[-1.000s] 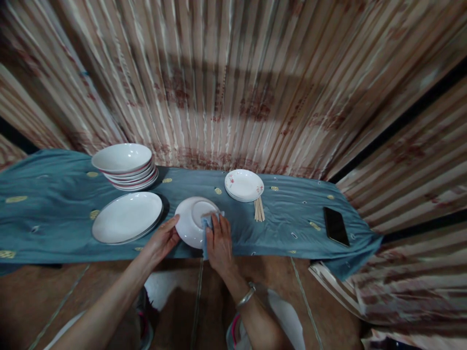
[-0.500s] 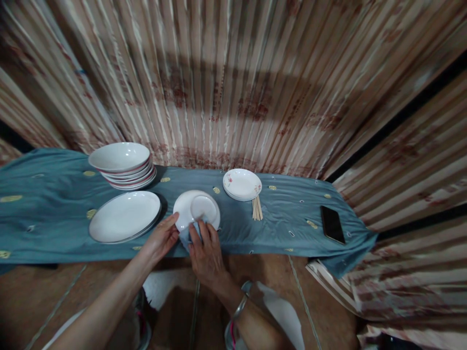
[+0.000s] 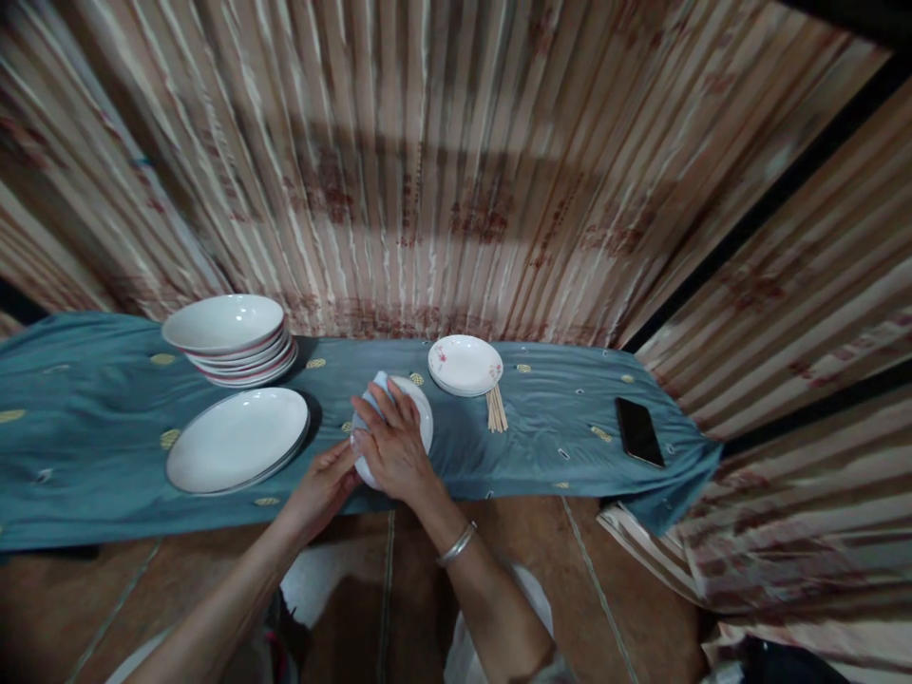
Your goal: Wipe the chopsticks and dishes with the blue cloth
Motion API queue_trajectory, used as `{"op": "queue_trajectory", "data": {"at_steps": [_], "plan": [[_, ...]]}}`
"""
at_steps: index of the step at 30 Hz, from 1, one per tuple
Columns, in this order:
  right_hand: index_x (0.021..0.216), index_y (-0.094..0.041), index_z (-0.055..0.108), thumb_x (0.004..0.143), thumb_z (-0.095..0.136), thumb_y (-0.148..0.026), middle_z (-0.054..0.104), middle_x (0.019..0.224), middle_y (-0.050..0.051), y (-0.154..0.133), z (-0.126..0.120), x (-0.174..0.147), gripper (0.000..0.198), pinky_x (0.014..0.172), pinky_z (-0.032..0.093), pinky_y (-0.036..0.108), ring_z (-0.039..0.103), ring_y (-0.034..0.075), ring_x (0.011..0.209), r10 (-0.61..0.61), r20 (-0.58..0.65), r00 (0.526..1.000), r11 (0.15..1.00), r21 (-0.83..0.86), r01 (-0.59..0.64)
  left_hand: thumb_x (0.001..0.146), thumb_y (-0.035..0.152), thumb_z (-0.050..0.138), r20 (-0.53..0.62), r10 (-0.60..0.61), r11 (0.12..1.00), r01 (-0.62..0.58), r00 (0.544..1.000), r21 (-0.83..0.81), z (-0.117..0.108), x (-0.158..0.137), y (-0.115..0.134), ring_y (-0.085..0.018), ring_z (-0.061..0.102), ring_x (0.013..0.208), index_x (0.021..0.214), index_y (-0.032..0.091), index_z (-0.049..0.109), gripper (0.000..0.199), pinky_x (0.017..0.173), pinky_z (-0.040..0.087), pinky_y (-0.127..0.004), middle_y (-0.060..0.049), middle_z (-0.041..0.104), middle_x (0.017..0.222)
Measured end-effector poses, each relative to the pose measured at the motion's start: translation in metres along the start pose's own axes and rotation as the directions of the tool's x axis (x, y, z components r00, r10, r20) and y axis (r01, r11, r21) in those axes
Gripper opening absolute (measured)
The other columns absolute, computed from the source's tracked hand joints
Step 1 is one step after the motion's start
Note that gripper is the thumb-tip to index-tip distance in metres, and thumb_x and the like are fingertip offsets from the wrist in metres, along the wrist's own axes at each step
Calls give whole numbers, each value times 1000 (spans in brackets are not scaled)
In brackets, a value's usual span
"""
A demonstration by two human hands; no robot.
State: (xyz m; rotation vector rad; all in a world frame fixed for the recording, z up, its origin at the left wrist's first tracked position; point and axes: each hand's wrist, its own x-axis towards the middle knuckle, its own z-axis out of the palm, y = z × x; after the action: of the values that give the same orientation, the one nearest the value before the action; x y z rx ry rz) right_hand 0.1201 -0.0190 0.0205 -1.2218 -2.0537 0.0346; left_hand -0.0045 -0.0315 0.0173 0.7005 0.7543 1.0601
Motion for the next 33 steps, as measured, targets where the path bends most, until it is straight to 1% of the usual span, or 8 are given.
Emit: {"op": "queue_trajectory", "data": {"at_steps": [5, 9, 13, 16, 19, 25, 30, 33], "plan": [[129, -19, 51, 95, 37, -33, 49, 136, 9, 17, -5, 17, 39, 112, 24, 42, 32, 20, 134, 81, -65, 995, 994, 75, -76, 57, 40, 80, -4, -28, 999, 28, 1000, 35, 3, -5, 0, -25, 64, 90, 88, 12, 74, 43, 79, 49, -33, -10, 73, 88], [125, -19, 54, 96, 32, -38, 54, 131, 9, 43, 0, 23, 42, 110, 28, 37, 42, 18, 128, 248, -80, 965, 941, 256, -220, 59, 41, 79, 13, -37, 997, 36, 999, 68, 2, -7, 0, -25, 65, 90, 90, 12, 74, 43, 79, 50, -34, -11, 74, 88], [120, -18, 57, 95, 30, -42, 60, 124, 9, 67, 15, 17, 44, 107, 33, 35, 51, 18, 119, 458, -30, 888, 806, 435, -401, 59, 41, 80, -17, -29, 998, 30, 999, 55, -2, -5, -1, -25, 66, 90, 89, 11, 74, 42, 77, 51, -32, -11, 74, 87], [118, -17, 58, 94, 31, -45, 63, 120, 10, 75, 26, 8, 46, 102, 37, 37, 55, 21, 116, 574, 45, 818, 726, 434, -533, 59, 39, 80, -48, -28, 1000, 28, 998, 0, -7, 0, -1, -23, 67, 85, 86, 11, 73, 40, 75, 52, -30, -10, 74, 84], [115, -16, 61, 93, 29, -47, 64, 118, 11, 76, 32, 1, 49, 100, 39, 38, 57, 23, 113, 613, 126, 780, 693, 388, -608, 59, 34, 81, -103, -36, 998, 29, 994, -64, -14, 5, 1, -20, 68, 79, 83, 10, 72, 35, 73, 53, -27, -9, 74, 79], [116, -21, 62, 91, 33, -49, 64, 120, 7, 75, 37, -7, 47, 104, 35, 35, 54, 21, 117, 657, 115, 745, 638, 442, -631, 67, 21, 75, -192, -30, 989, 1, 981, -146, -19, 16, 9, -19, 69, 79, 79, 11, 69, 16, 72, 54, -25, -9, 74, 77], [111, -19, 65, 87, 41, -54, 64, 120, 9, 68, 52, -11, 49, 103, 36, 36, 56, 22, 115, 782, 87, 617, 466, 575, -672, 68, 21, 74, -227, 47, 984, -85, 973, -159, -16, 21, 13, -19, 69, 80, 85, 11, 69, 20, 76, 54, -27, -9, 74, 80], [109, -19, 65, 82, 47, -56, 66, 116, 8, 58, 64, -13, 49, 98, 40, 33, 59, 21, 110, 826, 106, 553, 340, 689, -640, 63, 29, 78, -217, 117, 981, -146, 969, -125, -11, 20, 16, -19, 68, 81, 85, 12, 69, 29, 77, 53, -27, -8, 74, 80]]}}
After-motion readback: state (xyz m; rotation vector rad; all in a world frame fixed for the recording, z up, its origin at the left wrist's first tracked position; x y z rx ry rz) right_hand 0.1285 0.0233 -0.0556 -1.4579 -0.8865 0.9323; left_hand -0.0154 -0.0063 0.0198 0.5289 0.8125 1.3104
